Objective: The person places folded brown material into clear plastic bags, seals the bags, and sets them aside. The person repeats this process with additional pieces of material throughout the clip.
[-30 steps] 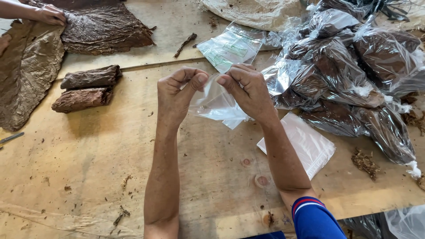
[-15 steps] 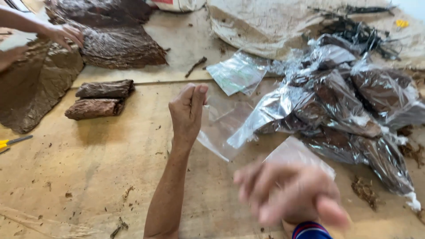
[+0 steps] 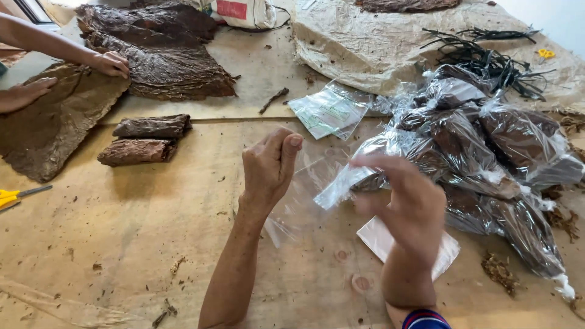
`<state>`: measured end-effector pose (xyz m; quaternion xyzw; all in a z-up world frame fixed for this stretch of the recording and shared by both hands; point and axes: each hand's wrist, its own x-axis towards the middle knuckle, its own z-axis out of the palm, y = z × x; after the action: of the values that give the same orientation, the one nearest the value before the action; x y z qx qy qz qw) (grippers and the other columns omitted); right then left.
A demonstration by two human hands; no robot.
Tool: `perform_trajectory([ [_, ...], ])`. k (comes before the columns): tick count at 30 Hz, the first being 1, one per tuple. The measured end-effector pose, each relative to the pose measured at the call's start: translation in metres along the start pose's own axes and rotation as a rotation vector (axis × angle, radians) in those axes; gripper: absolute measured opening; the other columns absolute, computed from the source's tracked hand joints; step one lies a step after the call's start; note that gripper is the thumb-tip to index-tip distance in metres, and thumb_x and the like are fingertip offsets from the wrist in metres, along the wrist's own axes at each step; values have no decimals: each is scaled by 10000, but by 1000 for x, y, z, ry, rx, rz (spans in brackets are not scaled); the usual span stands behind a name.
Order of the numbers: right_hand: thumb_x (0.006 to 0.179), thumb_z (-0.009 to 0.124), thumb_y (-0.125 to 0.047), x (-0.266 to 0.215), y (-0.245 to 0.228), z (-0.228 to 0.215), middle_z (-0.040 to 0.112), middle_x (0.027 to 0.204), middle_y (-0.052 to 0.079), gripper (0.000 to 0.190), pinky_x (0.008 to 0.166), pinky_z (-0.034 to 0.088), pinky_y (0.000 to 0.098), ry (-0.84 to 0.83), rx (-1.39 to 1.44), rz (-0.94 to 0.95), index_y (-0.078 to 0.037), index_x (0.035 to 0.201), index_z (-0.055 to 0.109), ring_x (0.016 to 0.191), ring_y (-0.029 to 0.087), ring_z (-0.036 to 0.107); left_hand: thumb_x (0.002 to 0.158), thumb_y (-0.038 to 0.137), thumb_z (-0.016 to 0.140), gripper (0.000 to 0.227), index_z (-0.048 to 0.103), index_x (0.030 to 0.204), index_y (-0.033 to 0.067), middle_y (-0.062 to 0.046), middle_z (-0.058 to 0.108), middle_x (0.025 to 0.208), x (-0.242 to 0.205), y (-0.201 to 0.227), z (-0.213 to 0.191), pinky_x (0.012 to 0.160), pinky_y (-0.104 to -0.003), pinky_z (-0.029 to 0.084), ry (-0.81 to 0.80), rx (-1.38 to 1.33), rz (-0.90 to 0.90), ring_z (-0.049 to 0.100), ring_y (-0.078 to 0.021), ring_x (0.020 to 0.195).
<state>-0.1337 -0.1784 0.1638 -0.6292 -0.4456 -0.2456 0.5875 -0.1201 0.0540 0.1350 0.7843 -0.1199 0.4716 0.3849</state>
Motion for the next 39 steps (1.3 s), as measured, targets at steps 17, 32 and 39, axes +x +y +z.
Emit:
perform_trajectory([
  [17,875,851,-85,27,72,42,703,867,68,127,879,521,326,-193,113,348,-9,959,795,887,111,638,1080,460,522,336,615,887,202,-12,580,654,1,-6,9,585,-308,566,-37,219,216,665,-213,556],
  [32,1019,734,-186,22,96,48,546,679,-8,339,971,409,327,-132,-50,72,-104,702,648,696,150,561,977,228,752,170,756,901,76,-32,687,701,6,1,-8,654,-258,575,-209,-533,-292,641,-90,684],
  [39,927,792,-61,29,75,38,708,925,95,72,1088,461,397,-222,70,228,-24,987,782,1005,163,665,1045,327,617,383,599,722,123,-69,640,610,5,-11,20,627,-351,540,-44,-143,-62,687,-280,634],
])
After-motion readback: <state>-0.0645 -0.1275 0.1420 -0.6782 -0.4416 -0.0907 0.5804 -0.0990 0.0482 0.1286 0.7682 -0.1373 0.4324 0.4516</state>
